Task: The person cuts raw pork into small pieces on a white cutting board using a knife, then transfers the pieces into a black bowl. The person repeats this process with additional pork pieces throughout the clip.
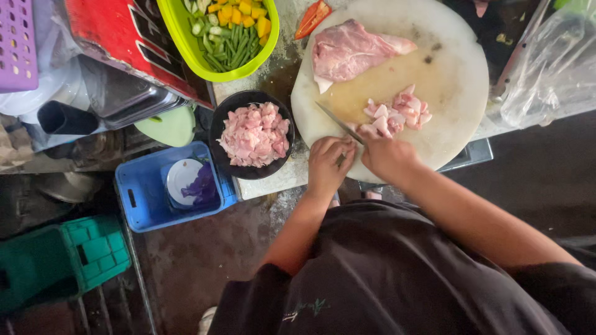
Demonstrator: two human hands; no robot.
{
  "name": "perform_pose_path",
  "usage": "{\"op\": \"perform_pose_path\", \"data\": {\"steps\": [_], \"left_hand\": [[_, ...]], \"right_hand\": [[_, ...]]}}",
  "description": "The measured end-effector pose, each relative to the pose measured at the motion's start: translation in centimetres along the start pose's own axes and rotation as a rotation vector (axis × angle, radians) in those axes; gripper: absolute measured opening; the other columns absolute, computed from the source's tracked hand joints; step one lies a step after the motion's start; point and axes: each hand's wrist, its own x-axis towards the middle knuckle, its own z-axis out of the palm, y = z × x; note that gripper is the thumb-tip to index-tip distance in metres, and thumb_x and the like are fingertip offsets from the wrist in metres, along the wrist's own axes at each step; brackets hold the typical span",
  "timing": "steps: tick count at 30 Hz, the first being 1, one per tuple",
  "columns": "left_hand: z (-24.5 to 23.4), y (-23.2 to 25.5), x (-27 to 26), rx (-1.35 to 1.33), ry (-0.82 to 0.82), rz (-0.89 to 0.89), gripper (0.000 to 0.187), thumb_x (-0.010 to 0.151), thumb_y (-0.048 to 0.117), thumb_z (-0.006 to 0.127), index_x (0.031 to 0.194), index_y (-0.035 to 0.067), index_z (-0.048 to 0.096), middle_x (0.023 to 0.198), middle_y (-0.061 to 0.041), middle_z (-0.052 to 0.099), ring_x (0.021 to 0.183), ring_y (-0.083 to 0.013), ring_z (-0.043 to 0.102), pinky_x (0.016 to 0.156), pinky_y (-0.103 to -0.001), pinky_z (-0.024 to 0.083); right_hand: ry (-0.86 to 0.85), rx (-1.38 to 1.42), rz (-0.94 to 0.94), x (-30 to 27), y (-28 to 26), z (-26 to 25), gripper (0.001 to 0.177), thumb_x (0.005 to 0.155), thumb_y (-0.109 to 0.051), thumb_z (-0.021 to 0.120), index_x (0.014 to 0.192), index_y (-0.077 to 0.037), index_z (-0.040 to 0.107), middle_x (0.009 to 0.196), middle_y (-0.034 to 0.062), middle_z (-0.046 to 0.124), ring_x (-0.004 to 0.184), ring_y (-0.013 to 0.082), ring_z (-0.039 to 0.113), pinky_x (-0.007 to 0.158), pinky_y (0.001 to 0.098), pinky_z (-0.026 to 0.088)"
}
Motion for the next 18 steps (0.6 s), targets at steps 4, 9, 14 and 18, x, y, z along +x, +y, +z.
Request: {"op": "perform_pose_path", "data": {"steps": [4, 9, 14, 18], "left_hand": [[-1.2, 0.2, 1.0, 0.045, -0.023, 0.039, 0.024, 0.085, 0.017, 0.082, 0.106, 0.009, 0.071, 0.111, -0.007, 0.07, 0.107, -0.0302, 0.065, 0.097, -0.043, 0.049], [-0.6, 0.4, 0.7, 0.063, 0.016, 0.007, 0.024, 0.087, 0.014, 0.08, 0.108, 0.01, 0.07, 0.114, -0.006, 0.07, 0.109, -0.0299, 0.065, 0.098, -0.044, 0.048], [-0.6, 0.1, 2.7, 0.048, 0.027, 0.003, 0.022, 0.087, 0.011, 0.078, 0.108, 0.008, 0.071, 0.115, -0.007, 0.07, 0.11, -0.0297, 0.065, 0.098, -0.043, 0.05], [-0.6, 0.3, 2.8, 0.019, 0.051, -0.068, 0.017, 0.086, 0.012, 0.08, 0.1, 0.007, 0.071, 0.113, -0.007, 0.07, 0.107, -0.0288, 0.066, 0.094, -0.04, 0.053]], "right_hand": [[-0.084, 0.113, 0.012, 0.3, 2.0, -2.2, 0.049, 0.09, -0.033, 0.052, 0.136, -0.017, 0.053, 0.091, 0.0212, 0.073, 0.08, 0.045, 0.071, 0.073, 0.0584, 0.055], [-0.137, 0.04, 0.199, -3.2, 4.3, -3.2, 0.039, 0.099, -0.033, 0.047, 0.132, -0.012, 0.053, 0.085, 0.0233, 0.074, 0.08, 0.0443, 0.073, 0.075, 0.0573, 0.057], [-0.008, 0.032, 0.055, -2.5, 2.0, -3.7, 0.041, 0.096, -0.031, 0.05, 0.129, -0.006, 0.052, 0.079, 0.0203, 0.073, 0.073, 0.0418, 0.072, 0.07, 0.0556, 0.057], [0.026, -0.043, -0.025, -2.8, 1.1, -3.4, 0.038, 0.095, -0.03, 0.052, 0.125, -0.006, 0.053, 0.073, 0.0172, 0.072, 0.068, 0.0375, 0.072, 0.063, 0.0507, 0.057]]}}
